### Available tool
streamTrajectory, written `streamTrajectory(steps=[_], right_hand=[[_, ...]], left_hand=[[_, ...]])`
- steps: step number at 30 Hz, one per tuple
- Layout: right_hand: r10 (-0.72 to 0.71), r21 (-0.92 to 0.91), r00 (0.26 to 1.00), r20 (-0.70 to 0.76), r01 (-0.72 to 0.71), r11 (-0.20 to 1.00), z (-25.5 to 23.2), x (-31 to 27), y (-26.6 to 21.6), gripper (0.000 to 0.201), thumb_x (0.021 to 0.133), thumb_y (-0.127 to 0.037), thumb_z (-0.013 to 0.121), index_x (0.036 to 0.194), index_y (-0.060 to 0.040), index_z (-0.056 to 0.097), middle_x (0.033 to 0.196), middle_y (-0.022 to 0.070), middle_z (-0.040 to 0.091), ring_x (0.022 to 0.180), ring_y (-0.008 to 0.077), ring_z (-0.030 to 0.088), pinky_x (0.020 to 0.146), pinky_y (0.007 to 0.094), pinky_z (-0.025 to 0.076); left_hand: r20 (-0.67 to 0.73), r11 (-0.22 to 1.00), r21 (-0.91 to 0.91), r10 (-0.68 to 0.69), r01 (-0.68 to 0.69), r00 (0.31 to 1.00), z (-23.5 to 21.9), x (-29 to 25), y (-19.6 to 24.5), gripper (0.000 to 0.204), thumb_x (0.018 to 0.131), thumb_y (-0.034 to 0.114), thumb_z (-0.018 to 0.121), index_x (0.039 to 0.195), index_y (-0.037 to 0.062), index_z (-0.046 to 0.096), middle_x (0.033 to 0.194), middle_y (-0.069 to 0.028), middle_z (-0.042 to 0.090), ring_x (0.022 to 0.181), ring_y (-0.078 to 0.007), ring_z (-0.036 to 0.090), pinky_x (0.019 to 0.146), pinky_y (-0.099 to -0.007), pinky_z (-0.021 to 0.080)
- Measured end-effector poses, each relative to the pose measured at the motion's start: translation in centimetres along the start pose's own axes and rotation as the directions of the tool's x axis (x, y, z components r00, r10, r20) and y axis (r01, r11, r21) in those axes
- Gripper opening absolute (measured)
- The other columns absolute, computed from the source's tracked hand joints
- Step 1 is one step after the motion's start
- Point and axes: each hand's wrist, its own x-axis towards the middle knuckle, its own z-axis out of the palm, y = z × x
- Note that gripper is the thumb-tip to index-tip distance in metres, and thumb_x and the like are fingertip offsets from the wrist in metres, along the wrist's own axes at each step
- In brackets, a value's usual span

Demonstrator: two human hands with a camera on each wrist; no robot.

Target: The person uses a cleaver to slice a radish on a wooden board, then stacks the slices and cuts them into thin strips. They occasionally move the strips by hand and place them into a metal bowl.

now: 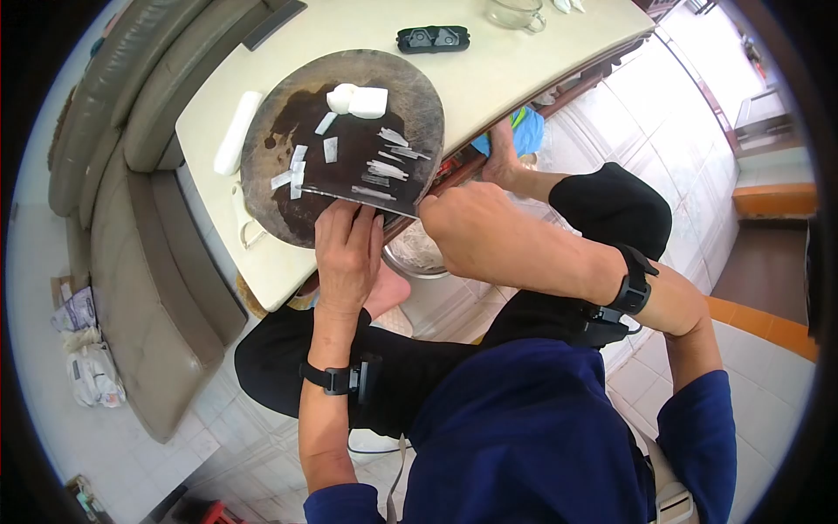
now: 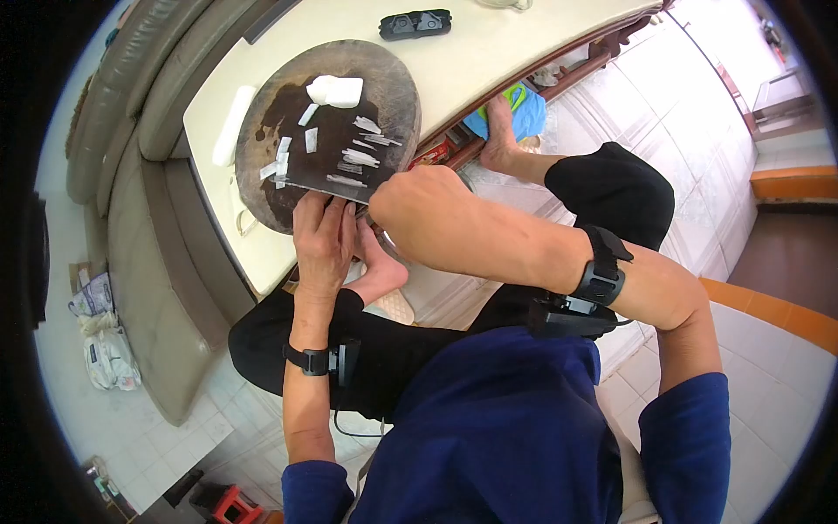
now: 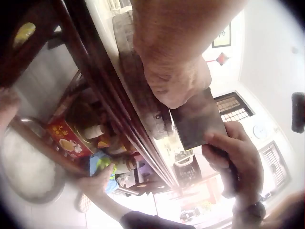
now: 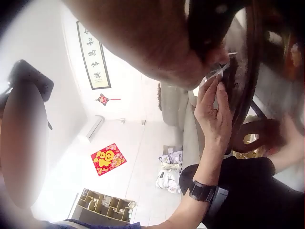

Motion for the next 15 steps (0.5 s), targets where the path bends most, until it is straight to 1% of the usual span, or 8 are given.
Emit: streamTrajectory(steps=[2,4,6,8,10,11,13,15], right_hand=[[-0.019,0.017,1.000,-0.010,0.019,1.000,0.1,0.0,-0.1,0.007,0.070,-0.008,0.065,0.070,-0.0023,0.070,0.070,0.0180,0.066,0.068,0.0354,0.068,0.058,0.0425,0.054],[-0.010,-0.032,1.000,0.010,0.010,0.999,0.3,0.0,-0.1,0.006,0.070,-0.008,0.066,0.069,-0.0021,0.069,0.069,0.0178,0.066,0.068,0.0351,0.068,0.058,0.0422,0.054],[-0.027,-0.020,1.000,0.015,0.027,0.999,0.1,0.3,-0.2,0.006,0.069,-0.008,0.066,0.069,-0.0021,0.069,0.069,0.0180,0.066,0.068,0.0351,0.069,0.058,0.0423,0.054],[-0.040,-0.011,0.999,0.016,0.040,0.999,0.2,0.9,-0.3,0.006,0.069,-0.008,0.066,0.069,-0.0021,0.069,0.070,0.0181,0.066,0.068,0.0350,0.069,0.058,0.0424,0.054],[-0.073,-0.010,0.996,-0.054,0.073,0.997,1.0,1.7,0.1,0.007,0.069,-0.009,0.066,0.070,-0.0019,0.069,0.070,0.0185,0.067,0.069,0.0353,0.069,0.058,0.0429,0.054],[-0.074,-0.010,0.996,-0.056,0.074,0.997,1.3,1.7,0.2,0.007,0.069,-0.009,0.066,0.070,-0.0019,0.069,0.070,0.0185,0.067,0.069,0.0353,0.069,0.058,0.0429,0.054],[0.027,-0.023,0.998,-0.065,-0.028,0.999,1.7,1.9,0.3,0.008,0.070,-0.009,0.067,0.070,-0.0017,0.069,0.069,0.0191,0.066,0.068,0.0361,0.068,0.058,0.0433,0.054],[0.030,-0.023,0.998,-0.049,-0.031,0.999,1.2,1.3,0.4,0.008,0.070,-0.008,0.066,0.070,-0.0014,0.069,0.070,0.0194,0.066,0.069,0.0364,0.068,0.058,0.0434,0.054]], left_hand=[[0.014,1.000,0.004,-0.016,0.016,1.000,-0.1,0.0,0.0,0.026,0.077,0.001,0.070,0.102,-0.0029,0.066,0.106,-0.0146,0.061,0.101,-0.0341,0.058,0.086,-0.0438,0.045],[0.031,1.000,0.006,-0.031,0.031,0.999,-0.1,0.0,0.1,0.025,0.077,0.001,0.071,0.101,-0.0029,0.066,0.105,-0.0147,0.061,0.101,-0.0342,0.058,0.087,-0.0438,0.045],[0.056,0.999,0.023,-0.030,0.029,0.998,-0.2,0.0,0.0,0.022,0.077,0.001,0.071,0.099,-0.0030,0.066,0.103,-0.0152,0.061,0.100,-0.0348,0.058,0.086,-0.0436,0.046],[0.043,0.999,-0.017,-0.038,0.038,0.998,-0.2,-0.2,-0.1,0.023,0.078,0.001,0.071,0.100,-0.0033,0.067,0.105,-0.0154,0.062,0.101,-0.0351,0.059,0.087,-0.0436,0.046],[0.026,0.998,-0.052,-0.046,0.047,0.999,-0.2,-0.3,-0.1,0.023,0.078,0.001,0.071,0.101,-0.0037,0.067,0.106,-0.0156,0.063,0.102,-0.0354,0.060,0.088,-0.0436,0.047],[0.017,0.999,-0.050,-0.019,0.020,1.000,-0.3,-0.4,-0.2,0.024,0.078,0.001,0.071,0.102,-0.0041,0.067,0.108,-0.0159,0.063,0.103,-0.0356,0.060,0.089,-0.0436,0.048],[0.005,0.999,-0.046,0.005,-0.005,1.000,-0.4,-0.5,-0.2,0.026,0.079,0.002,0.071,0.103,-0.0045,0.068,0.110,-0.0162,0.064,0.105,-0.0358,0.060,0.091,-0.0437,0.049],[0.026,0.998,-0.064,-0.014,0.015,1.000,-0.4,-0.7,-0.1,0.028,0.079,0.002,0.071,0.106,-0.0053,0.068,0.113,-0.0166,0.063,0.107,-0.0359,0.059,0.093,-0.0436,0.049]])
